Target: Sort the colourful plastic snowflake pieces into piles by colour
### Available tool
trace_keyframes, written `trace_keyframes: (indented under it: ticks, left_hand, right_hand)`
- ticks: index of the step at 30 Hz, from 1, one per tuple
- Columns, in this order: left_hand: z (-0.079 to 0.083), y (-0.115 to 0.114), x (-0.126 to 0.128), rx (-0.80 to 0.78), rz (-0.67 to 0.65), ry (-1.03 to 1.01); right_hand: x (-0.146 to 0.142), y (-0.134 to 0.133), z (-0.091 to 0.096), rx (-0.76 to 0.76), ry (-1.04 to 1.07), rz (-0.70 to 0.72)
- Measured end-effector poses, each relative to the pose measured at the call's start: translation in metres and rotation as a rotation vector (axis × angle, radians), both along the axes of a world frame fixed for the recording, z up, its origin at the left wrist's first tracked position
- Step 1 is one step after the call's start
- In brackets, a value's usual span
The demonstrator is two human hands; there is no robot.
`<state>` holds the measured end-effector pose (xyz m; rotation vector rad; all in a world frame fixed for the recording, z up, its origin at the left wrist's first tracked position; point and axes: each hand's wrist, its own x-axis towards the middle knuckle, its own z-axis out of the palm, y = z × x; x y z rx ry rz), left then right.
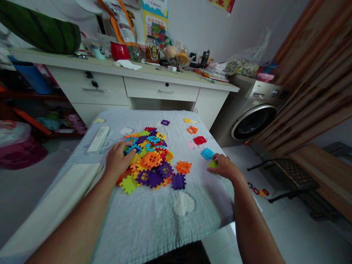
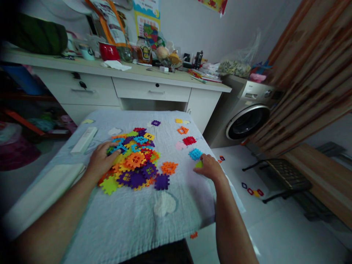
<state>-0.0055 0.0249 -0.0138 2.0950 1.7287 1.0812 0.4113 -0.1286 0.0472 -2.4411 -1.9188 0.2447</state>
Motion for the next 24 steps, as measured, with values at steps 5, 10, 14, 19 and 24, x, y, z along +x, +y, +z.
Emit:
trace_keyframes:
  ticks: [5, 10, 14, 19, 24]
  left_hand:
    - [0.002, -0.002, 0.001, -0.015, 0.002, -0.005]
    - [0.004, -0.003, 0.002, -0.01, 0.001, -0.014]
    - [0.003, -0.002, 0.002, -0.002, 0.004, -0.001]
    - [0.002, -0.002, 0.001, -0.004, 0.013, 0.0]
    - [0.002, -0.002, 0.001, 0.024, -0.012, -0.016]
  right_hand:
    - [0.0, 0.02, 0.012, 0.044, -0.063, 0.022]
    - [0.001, 0.069, 0.016, 0.092, -0.147, -0.018]
    - [-0.002, 0.117, 0.011, 0.103, -0.09, -0.058]
    - [-0.019, 0.169, 0.004, 0.114, -0.069, -0.108]
    - [-0.028, 0.204, -0.005, 0.13, -0.067, -0.119]
